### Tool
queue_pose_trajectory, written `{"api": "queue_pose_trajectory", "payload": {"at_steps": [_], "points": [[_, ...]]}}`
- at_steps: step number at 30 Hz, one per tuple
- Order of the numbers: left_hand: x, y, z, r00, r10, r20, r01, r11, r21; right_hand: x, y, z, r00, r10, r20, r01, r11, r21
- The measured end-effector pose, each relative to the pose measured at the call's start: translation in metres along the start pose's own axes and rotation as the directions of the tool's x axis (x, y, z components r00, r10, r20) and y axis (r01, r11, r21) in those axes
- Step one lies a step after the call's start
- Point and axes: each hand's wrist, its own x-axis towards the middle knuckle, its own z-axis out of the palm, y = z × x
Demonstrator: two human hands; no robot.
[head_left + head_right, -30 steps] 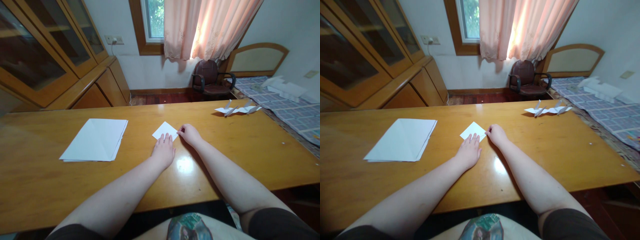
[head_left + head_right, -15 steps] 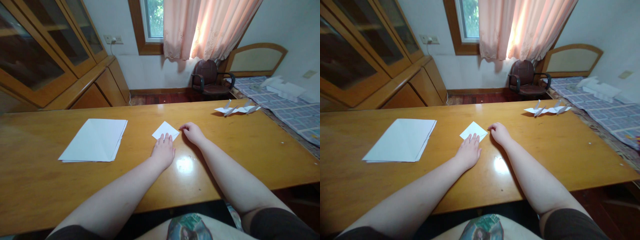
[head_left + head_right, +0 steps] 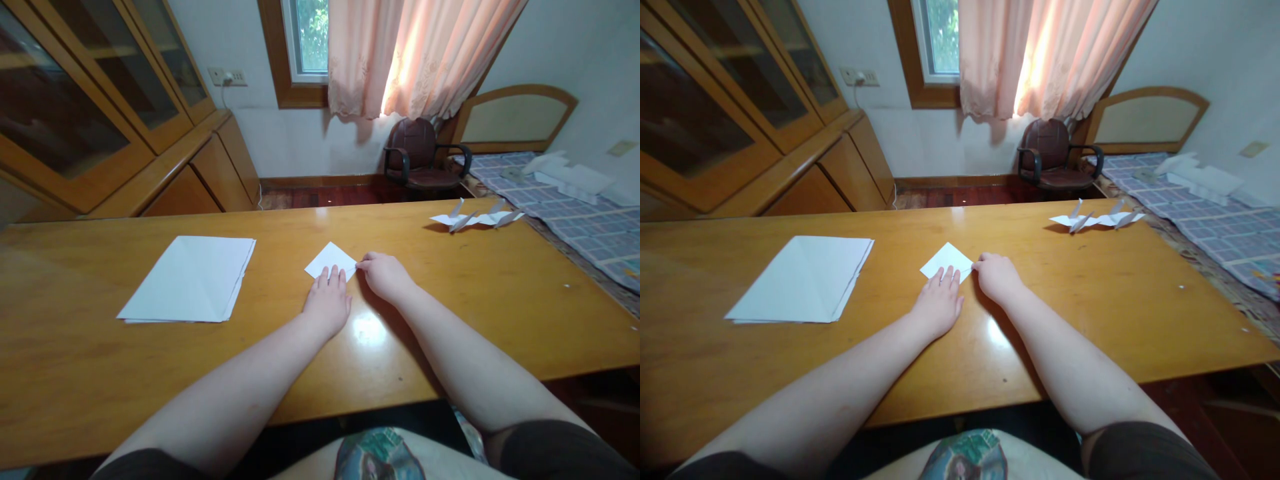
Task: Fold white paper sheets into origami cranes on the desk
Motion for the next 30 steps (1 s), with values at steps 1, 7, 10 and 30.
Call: {"api": "queue_pose_trajectory", "payload": {"at_steps": [1,7,10,30], "points": [[0.0,0.0,0.0,1.0,0.0,0.0,0.0,1.0,-0.003,-0.001,-0.003,-0.002,1.0,-0.003,0.009,0.003,1.0,-0.005],[-0.001,0.0,-0.002,1.0,0.006,-0.001,-0.006,1.0,-0.023,-0.007,-0.02,-0.008,0.995,0.005,0.096,-0.005,1.0,0.002],[0.0,0.0,-0.002,1.0,0.0,0.009,0.0,1.0,-0.023,-0.007,-0.021,-0.009,0.99,0.088,0.112,-0.089,0.996,0.001],[0.001,0.0,0.003,1.0,0.005,-0.025,-0.005,1.0,-0.016,-0.003,-0.005,-0.008,0.97,0.235,0.053,-0.235,0.972,-0.01]]}}
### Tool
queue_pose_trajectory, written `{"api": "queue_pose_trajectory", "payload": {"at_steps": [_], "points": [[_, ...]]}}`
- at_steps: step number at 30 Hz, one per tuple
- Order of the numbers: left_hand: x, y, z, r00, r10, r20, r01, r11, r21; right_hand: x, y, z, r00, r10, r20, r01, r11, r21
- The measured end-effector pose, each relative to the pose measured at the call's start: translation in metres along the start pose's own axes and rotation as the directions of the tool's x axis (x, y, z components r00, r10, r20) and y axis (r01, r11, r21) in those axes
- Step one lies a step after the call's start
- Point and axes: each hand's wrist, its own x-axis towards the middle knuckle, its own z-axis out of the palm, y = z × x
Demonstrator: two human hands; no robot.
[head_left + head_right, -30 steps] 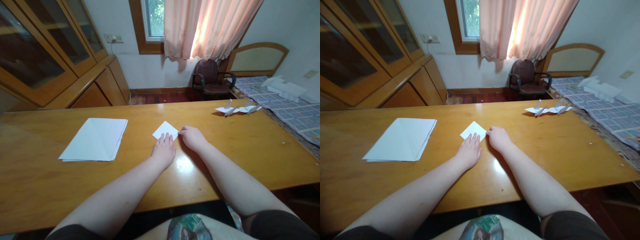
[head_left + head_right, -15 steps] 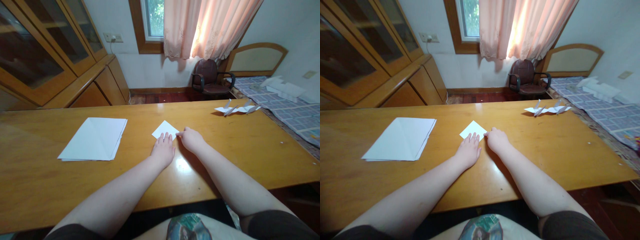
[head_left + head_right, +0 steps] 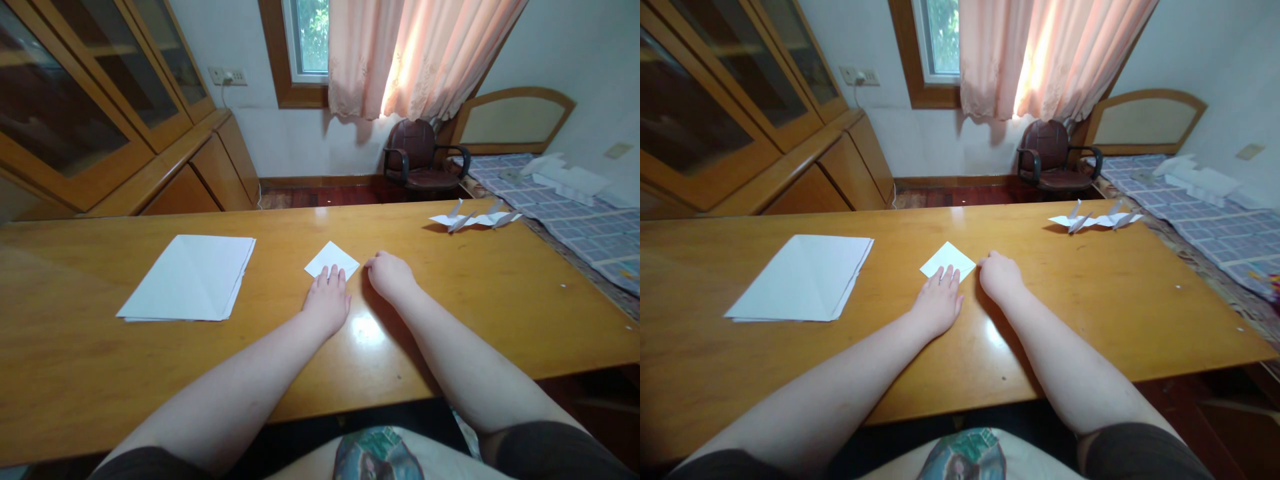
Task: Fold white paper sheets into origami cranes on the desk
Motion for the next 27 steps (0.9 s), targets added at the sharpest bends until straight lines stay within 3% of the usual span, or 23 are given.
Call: {"api": "queue_pose_trajectory", "payload": {"at_steps": [5,12,21,27], "points": [[0.0003,0.0006,-0.003,1.0,-0.002,0.023,0.002,1.0,-0.001,0.0013,-0.0028,0.0033,0.994,-0.109,0.016,0.109,0.994,0.022],[0.0,0.0006,-0.0017,1.0,-0.003,0.009,0.003,1.0,-0.007,0.0035,0.0008,0.0021,0.998,0.014,0.057,-0.017,0.999,0.046],[-0.0004,-0.0013,0.0001,1.0,0.01,-0.004,-0.01,1.0,-0.003,0.0046,0.004,0.0041,0.994,0.087,-0.071,-0.086,0.996,0.018],[-0.0005,-0.0017,-0.0003,1.0,0.013,-0.014,-0.013,1.0,-0.007,0.0032,0.002,0.0057,0.971,-0.226,-0.08,0.231,0.97,0.07]]}}
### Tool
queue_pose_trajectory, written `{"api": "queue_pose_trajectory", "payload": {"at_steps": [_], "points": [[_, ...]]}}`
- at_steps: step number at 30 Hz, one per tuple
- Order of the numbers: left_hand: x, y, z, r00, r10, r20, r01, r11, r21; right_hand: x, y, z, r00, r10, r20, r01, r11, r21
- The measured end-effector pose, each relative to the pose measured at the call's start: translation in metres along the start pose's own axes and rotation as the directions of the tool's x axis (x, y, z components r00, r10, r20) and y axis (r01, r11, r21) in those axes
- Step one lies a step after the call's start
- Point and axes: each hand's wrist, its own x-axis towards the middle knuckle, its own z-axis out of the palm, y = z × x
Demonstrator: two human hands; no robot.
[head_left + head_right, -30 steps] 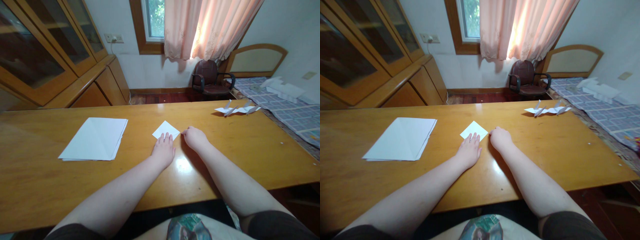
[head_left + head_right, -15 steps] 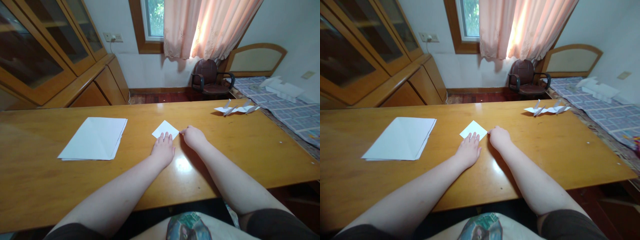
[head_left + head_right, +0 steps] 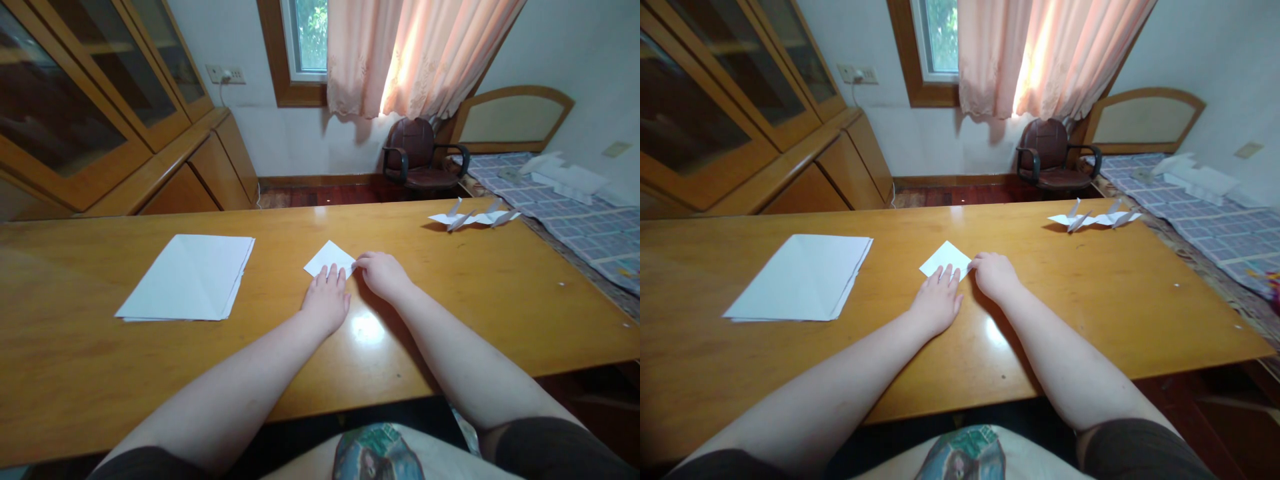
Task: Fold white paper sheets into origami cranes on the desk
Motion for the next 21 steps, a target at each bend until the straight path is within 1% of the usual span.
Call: {"api": "queue_pose_trajectory", "payload": {"at_steps": [2,7,15,21], "points": [[-0.0001,-0.0001,-0.0005,1.0,0.001,-0.008,-0.001,1.0,-0.001,-0.0002,-0.0019,0.0014,0.999,-0.026,0.026,0.026,1.0,-0.006],[-0.0002,-0.0005,-0.0017,1.0,0.004,0.002,-0.004,1.0,-0.002,-0.0001,-0.0055,0.0034,0.999,0.015,0.029,-0.014,1.0,-0.018],[-0.0008,0.0012,-0.0015,1.0,-0.009,0.017,0.01,1.0,-0.018,0.0008,-0.0081,0.0041,0.998,0.028,0.056,-0.025,0.998,-0.053],[-0.0006,0.0009,0.0,1.0,-0.019,0.016,0.019,0.999,-0.039,0.0007,-0.0066,0.0071,0.999,0.021,0.042,-0.019,0.999,-0.039]]}}
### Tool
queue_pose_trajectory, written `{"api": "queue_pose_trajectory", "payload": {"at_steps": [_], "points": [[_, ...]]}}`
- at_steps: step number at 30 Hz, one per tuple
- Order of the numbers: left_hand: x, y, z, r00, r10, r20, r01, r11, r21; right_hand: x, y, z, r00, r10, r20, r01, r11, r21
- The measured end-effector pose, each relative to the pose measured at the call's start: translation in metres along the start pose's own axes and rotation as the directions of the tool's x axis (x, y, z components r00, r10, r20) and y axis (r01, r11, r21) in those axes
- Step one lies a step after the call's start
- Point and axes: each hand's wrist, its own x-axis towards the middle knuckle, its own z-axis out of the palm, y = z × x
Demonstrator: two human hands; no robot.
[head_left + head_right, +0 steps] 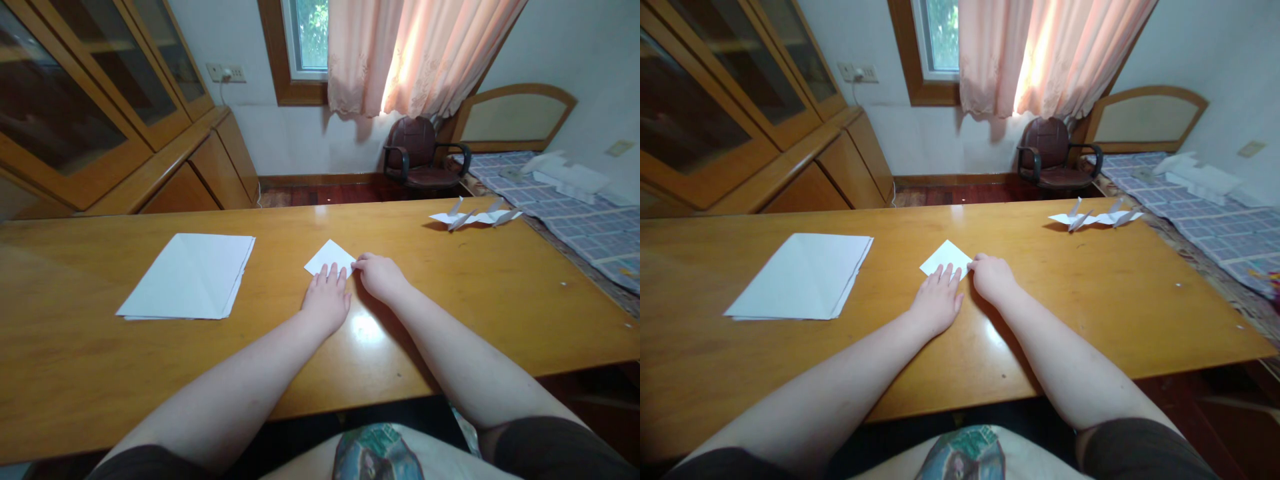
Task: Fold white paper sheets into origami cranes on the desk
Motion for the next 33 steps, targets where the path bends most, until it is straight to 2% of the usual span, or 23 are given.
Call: {"api": "queue_pose_trajectory", "payload": {"at_steps": [21,33], "points": [[-0.0002,0.0008,0.0007,1.0,0.0,-0.003,0.0,1.0,-0.029,0.0003,-0.001,0.0013,1.0,0.016,0.003,-0.016,1.0,0.022],[-0.0007,-0.0005,0.0001,1.0,0.01,-0.004,-0.01,1.0,0.007,0.0005,-0.0008,0.0025,1.0,0.016,-0.004,-0.016,0.999,0.034]]}}
